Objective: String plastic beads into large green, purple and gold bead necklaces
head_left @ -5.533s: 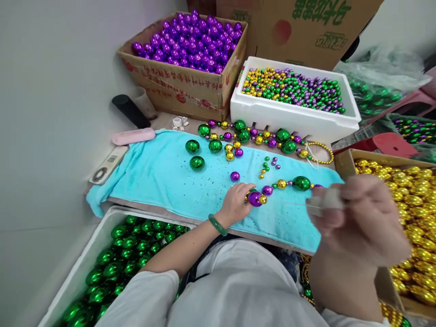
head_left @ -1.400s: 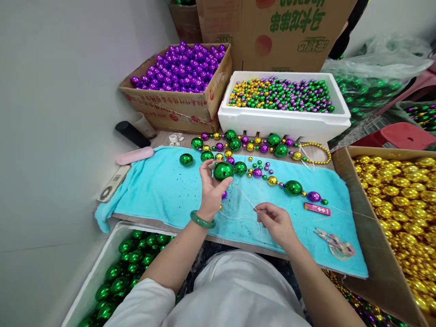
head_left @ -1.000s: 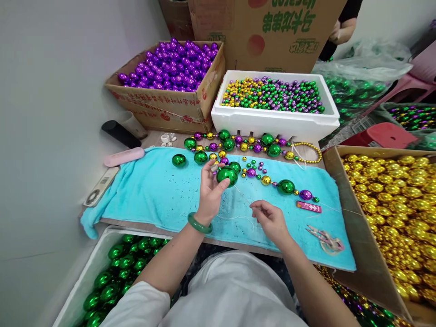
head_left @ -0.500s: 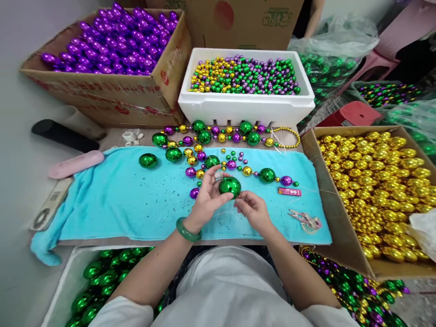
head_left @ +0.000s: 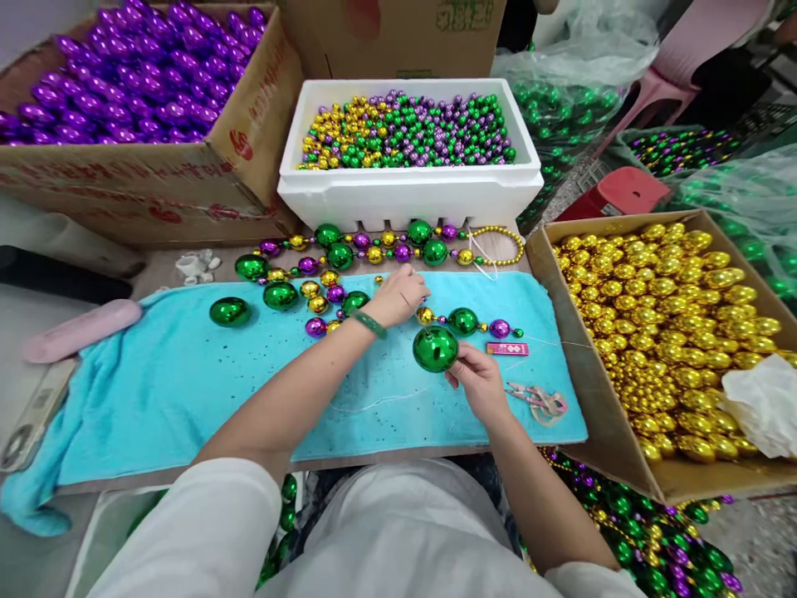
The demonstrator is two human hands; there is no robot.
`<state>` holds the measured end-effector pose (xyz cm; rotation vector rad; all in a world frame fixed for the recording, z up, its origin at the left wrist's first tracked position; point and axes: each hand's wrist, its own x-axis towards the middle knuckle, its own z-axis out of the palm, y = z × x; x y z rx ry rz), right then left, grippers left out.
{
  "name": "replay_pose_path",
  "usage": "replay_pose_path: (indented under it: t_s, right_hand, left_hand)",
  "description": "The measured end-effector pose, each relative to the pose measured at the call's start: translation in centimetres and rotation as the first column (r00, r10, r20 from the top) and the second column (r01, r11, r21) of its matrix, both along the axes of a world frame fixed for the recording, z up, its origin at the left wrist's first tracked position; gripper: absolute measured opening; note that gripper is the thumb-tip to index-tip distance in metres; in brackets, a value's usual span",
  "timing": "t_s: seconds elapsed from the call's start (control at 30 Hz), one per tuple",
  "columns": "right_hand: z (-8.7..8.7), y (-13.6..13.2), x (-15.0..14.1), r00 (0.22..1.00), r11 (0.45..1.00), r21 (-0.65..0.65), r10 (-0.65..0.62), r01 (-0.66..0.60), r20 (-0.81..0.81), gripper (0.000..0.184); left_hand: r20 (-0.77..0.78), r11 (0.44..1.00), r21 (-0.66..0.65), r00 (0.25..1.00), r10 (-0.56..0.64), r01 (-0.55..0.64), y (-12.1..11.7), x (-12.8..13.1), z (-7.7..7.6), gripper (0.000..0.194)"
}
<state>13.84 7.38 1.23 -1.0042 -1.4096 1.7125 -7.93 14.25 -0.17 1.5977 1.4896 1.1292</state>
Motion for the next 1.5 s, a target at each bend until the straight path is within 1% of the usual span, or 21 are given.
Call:
replay_pose_path:
  t_s: [0.07, 0.13, 0.2, 0.27, 0.3, 0.33, 0.4, 0.43, 0.47, 0.5, 0.53, 0.6, 0.73, 0.9, 1.07, 1.27, 1.5]
  right_hand:
    - [0.0, 0.0, 0.4, 1.000, 1.000, -0.009, -0.016, 0.016, -0.007, 0.026]
    - [-0.1, 0.1, 1.0, 1.000, 1.000, 0.005, -0.029, 0.029, 0.003, 0.025]
    - [-0.3, 0.4, 1.7, 0.999, 0.998, 0.022, -0.052, 0.052, 0.009, 0.025]
    - [-0.6, 0.6, 2.2, 0.996, 0.995, 0.042, -0.087, 0.086, 0.003, 0.023]
    - [-0.7, 0.8, 2.3, 0.995, 0.993, 0.057, -0.101, 0.101, -0.001, 0.022]
    - [-0.8, 0.8, 2.3, 0.994, 0.991, 0.076, -0.107, 0.107, -0.001, 0.021]
    - [-0.8, 1.0, 2.1, 0.995, 0.988, 0.118, -0.101, 0.099, 0.011, 0.019]
    - [-0.7, 1.0, 1.9, 0.996, 0.987, 0.135, -0.092, 0.088, 0.022, 0.018]
    - [-0.6, 1.1, 1.7, 0.996, 0.986, 0.148, -0.083, 0.078, 0.034, 0.018]
    - [-0.5, 1.1, 1.4, 0.996, 0.986, 0.154, -0.076, 0.068, 0.046, 0.018]
    - [-0.4, 1.1, 1.1, 0.996, 0.986, 0.157, -0.070, 0.061, 0.056, 0.018]
    - [-0.3, 1.0, 0.5, 0.996, 0.987, 0.154, -0.065, 0.054, 0.067, 0.020]
    - [0.0, 0.6, -0.3, 0.997, 0.988, 0.150, -0.049, 0.038, 0.066, 0.021]
    - [0.3, 0.1, -0.7, 0.996, 0.987, 0.162, -0.022, 0.007, 0.091, 0.022]
    - [0.8, -0.3, -0.9, 0.995, 0.985, 0.170, -0.024, 0.007, 0.097, 0.018]
    - [0.8, -0.8, -1.2, 0.996, 0.988, 0.153, -0.009, -0.006, 0.094, 0.018]
    - [1.2, -1.0, -1.6, 0.995, 0.987, 0.159, -0.002, -0.014, 0.097, 0.017]
  left_hand:
    - [-0.001, 0.997, -0.069, 0.999, -0.034, 0.033, 1.2, 0.6, -0.5, 0.026]
    - [0.042, 0.997, -0.073, 0.999, -0.005, 0.008, 1.7, 0.9, -0.5, 0.027]
    - [0.117, 0.998, -0.039, 0.992, 0.047, -0.042, 1.4, 1.0, 0.1, 0.020]
    - [0.249, 0.995, -0.054, 0.964, 0.097, -0.086, 0.5, 0.9, 1.3, 0.012]
    - [0.351, 0.990, -0.089, 0.927, 0.132, -0.107, -0.2, 0.8, 2.0, 0.013]
    - [0.471, 0.983, -0.136, 0.865, 0.174, -0.123, -1.1, 0.7, 2.7, 0.016]
    - [0.690, 0.964, -0.230, 0.676, 0.258, -0.132, -2.9, 0.3, 4.1, 0.021]
    - [0.761, 0.957, -0.262, 0.583, 0.285, -0.125, -3.9, 0.1, 4.7, 0.022]
    - [0.808, 0.952, -0.283, 0.506, 0.302, -0.116, -4.7, -0.1, 5.2, 0.021]
    - [0.836, 0.949, -0.295, 0.450, 0.313, -0.110, -5.5, -0.4, 5.6, 0.021]
    - [0.852, 0.947, -0.303, 0.415, 0.320, -0.110, -6.1, -0.6, 5.8, 0.020]
    - [0.866, 0.943, -0.308, 0.375, 0.332, -0.124, -7.0, -1.1, 6.1, 0.019]
    - [0.879, 0.940, -0.300, 0.336, 0.339, -0.163, -8.0, -1.9, 6.2, 0.019]
    - [0.885, 0.941, -0.280, 0.329, 0.330, -0.189, -8.8, -2.5, 6.3, 0.018]
    - [0.906, 0.947, -0.256, 0.294, 0.305, -0.194, -9.5, -2.8, 6.4, 0.017]
    - [0.911, 0.934, -0.278, 0.246, 0.330, -0.224, -10.0, -3.0, 6.2, 0.015]
    - [0.907, 0.931, -0.228, 0.287, 0.309, -0.285, -10.5, -3.3, 6.0, 0.020]
